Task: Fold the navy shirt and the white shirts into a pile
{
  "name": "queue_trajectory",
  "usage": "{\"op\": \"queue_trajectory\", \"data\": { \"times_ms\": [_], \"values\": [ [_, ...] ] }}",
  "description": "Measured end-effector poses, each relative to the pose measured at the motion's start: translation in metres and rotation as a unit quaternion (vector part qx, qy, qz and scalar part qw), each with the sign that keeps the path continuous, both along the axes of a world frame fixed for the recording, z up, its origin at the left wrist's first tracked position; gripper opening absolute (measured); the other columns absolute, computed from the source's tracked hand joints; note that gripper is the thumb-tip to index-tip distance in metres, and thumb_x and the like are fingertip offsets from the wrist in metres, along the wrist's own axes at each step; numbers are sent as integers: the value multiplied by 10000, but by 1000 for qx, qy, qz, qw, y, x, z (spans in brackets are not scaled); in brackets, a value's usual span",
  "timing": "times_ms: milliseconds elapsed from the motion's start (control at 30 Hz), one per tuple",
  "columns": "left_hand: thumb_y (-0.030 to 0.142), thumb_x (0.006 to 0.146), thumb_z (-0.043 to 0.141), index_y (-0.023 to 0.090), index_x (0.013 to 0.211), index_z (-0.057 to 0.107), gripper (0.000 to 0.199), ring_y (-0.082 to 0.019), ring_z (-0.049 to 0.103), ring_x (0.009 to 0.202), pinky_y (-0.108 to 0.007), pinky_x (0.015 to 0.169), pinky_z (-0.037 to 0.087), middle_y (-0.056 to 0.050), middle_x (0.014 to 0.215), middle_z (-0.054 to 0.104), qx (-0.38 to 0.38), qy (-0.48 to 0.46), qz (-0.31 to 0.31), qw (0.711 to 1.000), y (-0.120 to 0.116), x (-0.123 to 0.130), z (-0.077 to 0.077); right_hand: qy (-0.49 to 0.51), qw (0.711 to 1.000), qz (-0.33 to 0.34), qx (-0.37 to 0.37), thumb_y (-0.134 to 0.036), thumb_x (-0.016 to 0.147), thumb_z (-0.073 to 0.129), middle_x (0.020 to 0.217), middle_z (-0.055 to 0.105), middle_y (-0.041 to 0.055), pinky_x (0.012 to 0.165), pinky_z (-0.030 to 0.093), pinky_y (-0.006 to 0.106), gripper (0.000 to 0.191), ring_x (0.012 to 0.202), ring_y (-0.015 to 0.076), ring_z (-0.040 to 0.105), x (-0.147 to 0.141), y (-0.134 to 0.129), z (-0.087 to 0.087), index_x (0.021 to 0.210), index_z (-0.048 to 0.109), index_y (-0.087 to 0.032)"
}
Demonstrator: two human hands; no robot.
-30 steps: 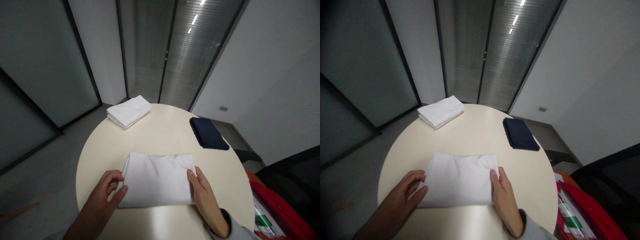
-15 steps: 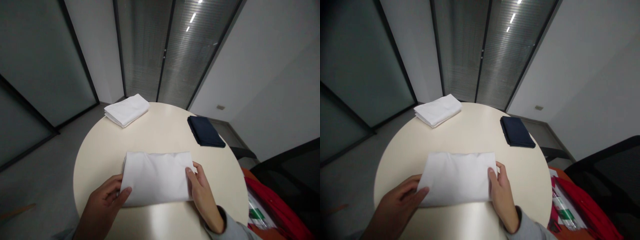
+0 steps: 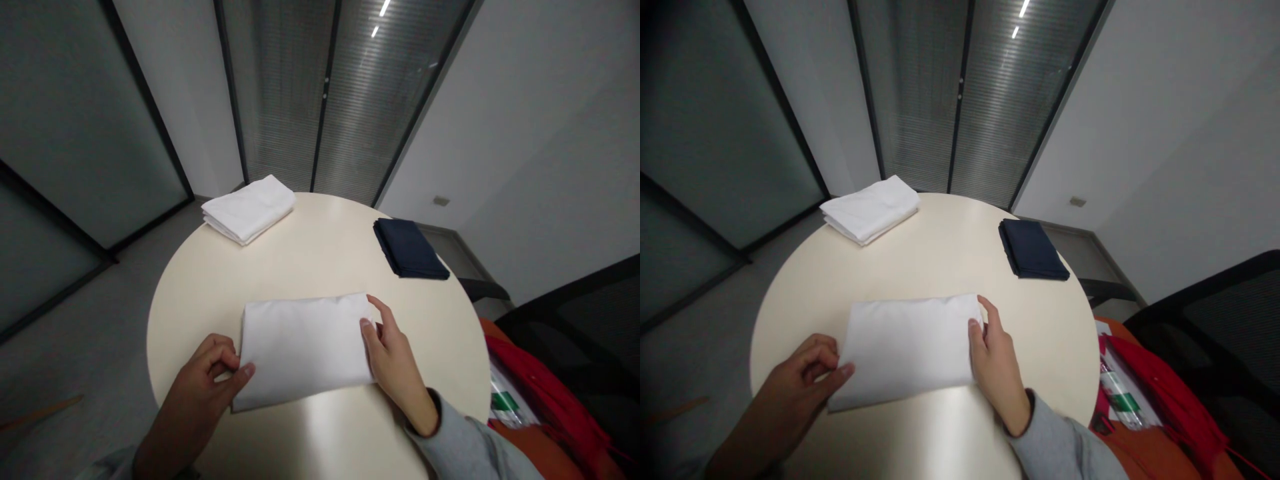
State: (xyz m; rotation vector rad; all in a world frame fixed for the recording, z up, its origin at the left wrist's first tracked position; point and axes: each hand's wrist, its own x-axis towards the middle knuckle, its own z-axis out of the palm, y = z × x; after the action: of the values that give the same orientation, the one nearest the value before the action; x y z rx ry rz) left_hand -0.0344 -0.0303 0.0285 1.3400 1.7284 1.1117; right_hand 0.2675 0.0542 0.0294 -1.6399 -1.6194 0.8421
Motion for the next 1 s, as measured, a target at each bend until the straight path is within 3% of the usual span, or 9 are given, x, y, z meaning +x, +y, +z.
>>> {"op": "queue_trajectory", "data": {
  "times_ms": [200, 300, 400, 500, 633, 700, 800, 933, 1000],
  "values": [
    [470, 942, 618, 247, 727, 495, 333, -169, 576, 726, -256, 694, 545, -4, 836, 559, 74, 56, 27, 995, -1, 11, 2, 200, 978, 4, -63, -626, 909, 601, 724, 594, -36, 547, 398, 270, 834, 612, 173, 521, 7, 0, -1, 1581, 371, -188],
    [456, 969, 583, 247, 763, 507, 304, -173, 597, 777, -262, 716, 543, -18, 916, 584, 97, 76, 63, 990, -3, 13, -1, 214, 975, 20, -56, -613, 938, 585, 689, 554, -62, 543, 384, 261, 831, 593, 163, 496, 8, -3, -2, 1609, 314, -206],
    [464, 984, 562, 246, 807, 510, 285, -178, 618, 806, -279, 733, 549, -26, 972, 596, 89, 102, 77, 988, -2, 9, -6, 127, 991, 28, -37, -593, 975, 528, 660, 525, -71, 530, 348, 265, 746, 560, 160, 462, 6, -5, -4, 1594, 359, -214],
    [470, 999, 523, 242, 861, 522, 267, -186, 657, 825, -299, 737, 564, -44, 1052, 616, 45, 126, 47, 990, 2, 1, -4, -18, 999, 28, -10, -577, 996, 455, 622, 550, -56, 537, 333, 288, 687, 548, 188, 497, 1, -5, -3, 1573, 420, -207],
    [515, 995, 527, 230, 1126, 581, 318, -244, 697, 1039, -366, 920, 570, -86, 1279, 611, 56, 211, 33, 975, 17, -13, 22, -143, 989, 37, 19, -559, 1012, 349, 639, 631, -9, 574, 363, 327, 677, 580, 245, 591, -5, -3, 1, 1570, 440, -188],
    [561, 998, 520, 230, 1253, 584, 423, -289, 643, 1207, -421, 1069, 502, -96, 1346, 609, 93, 279, -6, 956, 35, -17, 40, -158, 987, 36, 25, -548, 1018, 318, 651, 653, 6, 581, 375, 333, 677, 592, 260, 616, -8, -2, 2, 1572, 436, -178],
    [575, 1027, 481, 213, 1356, 592, 501, -303, 574, 1319, -456, 1165, 412, -105, 1400, 626, 113, 347, -152, 919, 74, -15, 56, -153, 987, 40, 29, -526, 1032, 300, 698, 696, 24, 583, 394, 334, 668, 618, 266, 646, -12, -3, 1, 1588, 400, -168],
    [525, 1057, 480, 211, 1320, 662, 448, -295, 625, 1228, -451, 1091, 450, -104, 1318, 692, 106, 395, -295, 863, 124, 4, 49, -171, 984, 45, 20, -476, 1052, 282, 745, 725, 34, 592, 447, 352, 633, 652, 276, 679, -10, -5, 1, 1598, 368, -167],
    [506, 1064, 482, 235, 1182, 725, 383, -272, 660, 1111, -408, 989, 492, -81, 1171, 729, 107, 401, -338, 845, 137, 13, 40, -192, 980, 46, 40, -444, 1046, 342, 908, 764, 70, 648, 515, 384, 612, 720, 275, 712, -7, -4, 9, 1598, 366, -180]
  ]
}}
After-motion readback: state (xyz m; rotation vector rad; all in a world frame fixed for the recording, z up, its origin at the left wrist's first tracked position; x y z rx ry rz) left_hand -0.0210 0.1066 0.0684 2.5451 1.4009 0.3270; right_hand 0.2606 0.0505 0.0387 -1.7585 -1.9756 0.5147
